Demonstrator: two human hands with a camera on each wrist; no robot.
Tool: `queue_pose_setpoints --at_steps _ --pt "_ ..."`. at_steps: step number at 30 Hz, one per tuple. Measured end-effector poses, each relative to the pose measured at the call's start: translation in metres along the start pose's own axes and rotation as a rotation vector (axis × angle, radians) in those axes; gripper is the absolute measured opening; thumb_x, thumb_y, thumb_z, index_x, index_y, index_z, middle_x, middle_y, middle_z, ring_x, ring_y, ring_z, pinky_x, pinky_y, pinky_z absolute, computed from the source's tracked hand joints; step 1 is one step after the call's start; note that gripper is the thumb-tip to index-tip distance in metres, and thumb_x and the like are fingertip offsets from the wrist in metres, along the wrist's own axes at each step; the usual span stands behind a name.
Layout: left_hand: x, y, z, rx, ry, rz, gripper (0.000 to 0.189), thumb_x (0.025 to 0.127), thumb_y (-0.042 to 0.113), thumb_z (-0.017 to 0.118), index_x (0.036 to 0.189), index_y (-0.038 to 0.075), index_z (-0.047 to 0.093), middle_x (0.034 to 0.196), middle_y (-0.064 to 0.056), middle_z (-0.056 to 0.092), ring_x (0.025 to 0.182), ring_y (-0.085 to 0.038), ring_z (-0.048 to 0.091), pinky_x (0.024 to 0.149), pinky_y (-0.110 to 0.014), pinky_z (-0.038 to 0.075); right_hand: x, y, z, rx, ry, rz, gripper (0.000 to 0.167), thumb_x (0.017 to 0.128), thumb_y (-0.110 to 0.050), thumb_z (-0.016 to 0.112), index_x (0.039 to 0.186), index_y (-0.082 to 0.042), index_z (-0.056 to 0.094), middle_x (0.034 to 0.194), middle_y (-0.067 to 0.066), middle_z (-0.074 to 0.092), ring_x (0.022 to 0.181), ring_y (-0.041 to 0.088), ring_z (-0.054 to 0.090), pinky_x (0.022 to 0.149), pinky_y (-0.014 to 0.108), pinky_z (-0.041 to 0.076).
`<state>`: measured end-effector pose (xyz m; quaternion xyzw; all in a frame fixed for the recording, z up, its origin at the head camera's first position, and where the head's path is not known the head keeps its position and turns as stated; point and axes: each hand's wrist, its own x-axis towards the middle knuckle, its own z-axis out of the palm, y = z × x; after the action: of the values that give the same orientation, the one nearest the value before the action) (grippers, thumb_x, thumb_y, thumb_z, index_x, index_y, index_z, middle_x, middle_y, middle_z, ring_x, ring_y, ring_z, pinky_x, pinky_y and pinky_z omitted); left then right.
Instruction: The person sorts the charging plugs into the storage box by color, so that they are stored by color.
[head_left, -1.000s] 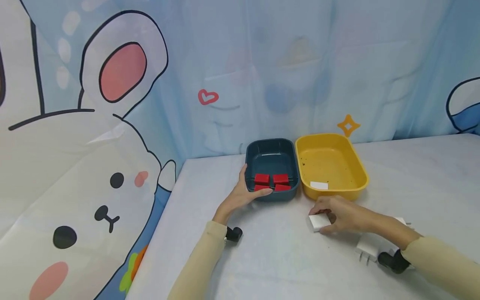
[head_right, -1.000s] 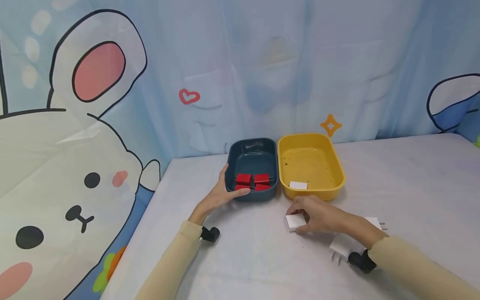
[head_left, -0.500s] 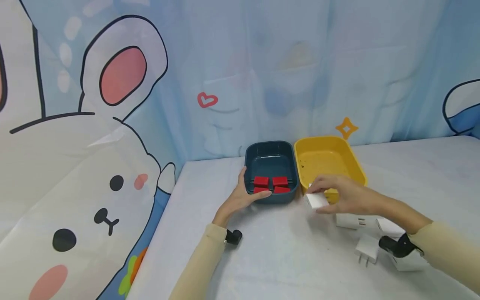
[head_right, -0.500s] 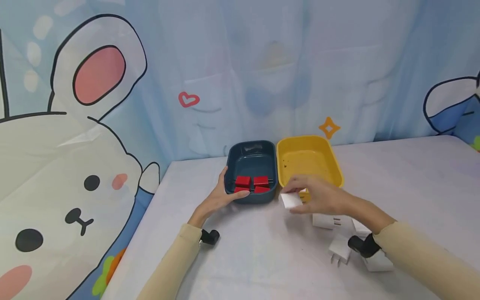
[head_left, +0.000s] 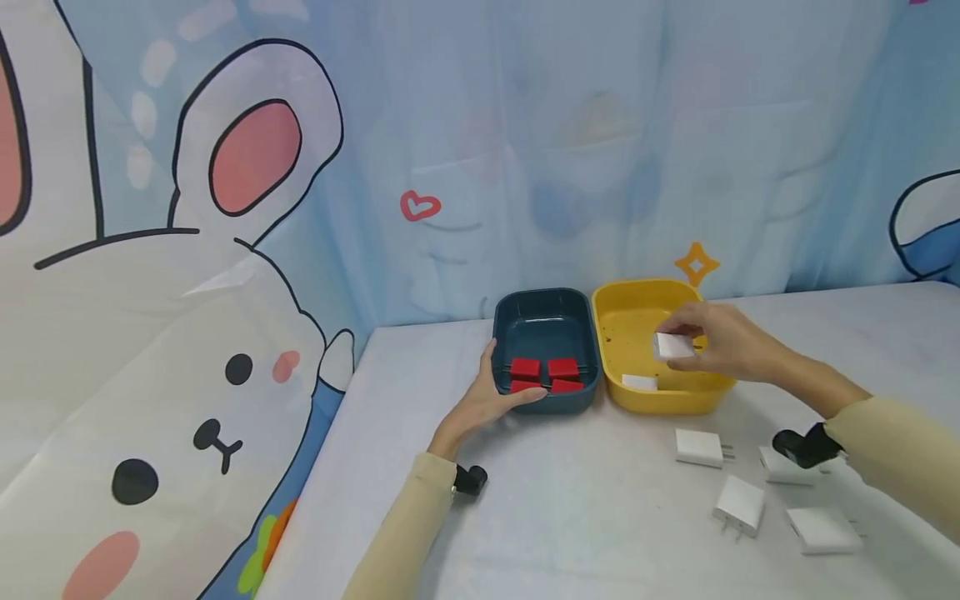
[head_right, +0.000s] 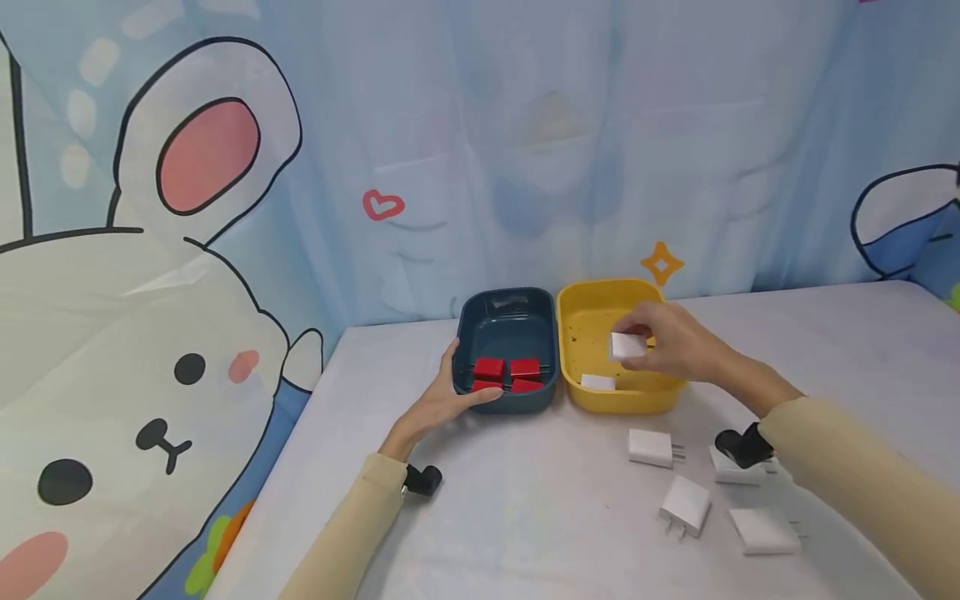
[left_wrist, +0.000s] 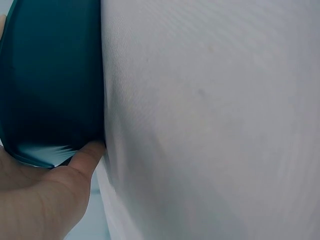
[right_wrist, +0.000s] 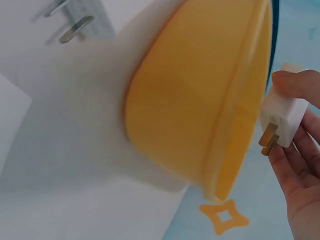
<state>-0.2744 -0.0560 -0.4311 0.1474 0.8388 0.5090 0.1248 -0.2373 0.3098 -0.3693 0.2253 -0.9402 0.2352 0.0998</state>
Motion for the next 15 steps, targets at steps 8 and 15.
queue_pose_setpoints --at_steps 8,15 --pt "0.000 -0.001 0.002 -0.002 -0.003 0.006 0.120 0.087 0.047 0.081 0.169 0.020 -0.003 0.170 -0.012 0.023 0.152 -0.031 0.027 0.119 -0.059 0.035 0.003 0.013 0.017 0.006 -0.079 0.095 0.039 0.078 -0.006 0.091 0.109 0.010 0.073 0.102 0.017 0.074 0.092 0.032 0.067 0.088 0.055 0.058" --pt "0.001 -0.002 0.002 0.027 0.011 -0.029 0.121 0.085 0.053 0.082 0.169 0.023 -0.001 0.172 -0.012 0.019 0.154 -0.034 0.027 0.118 -0.063 0.034 0.005 0.017 0.025 0.003 -0.213 0.132 0.035 0.076 0.003 0.089 0.105 0.011 0.073 0.096 0.012 0.072 0.086 0.027 0.064 0.086 0.054 0.059"
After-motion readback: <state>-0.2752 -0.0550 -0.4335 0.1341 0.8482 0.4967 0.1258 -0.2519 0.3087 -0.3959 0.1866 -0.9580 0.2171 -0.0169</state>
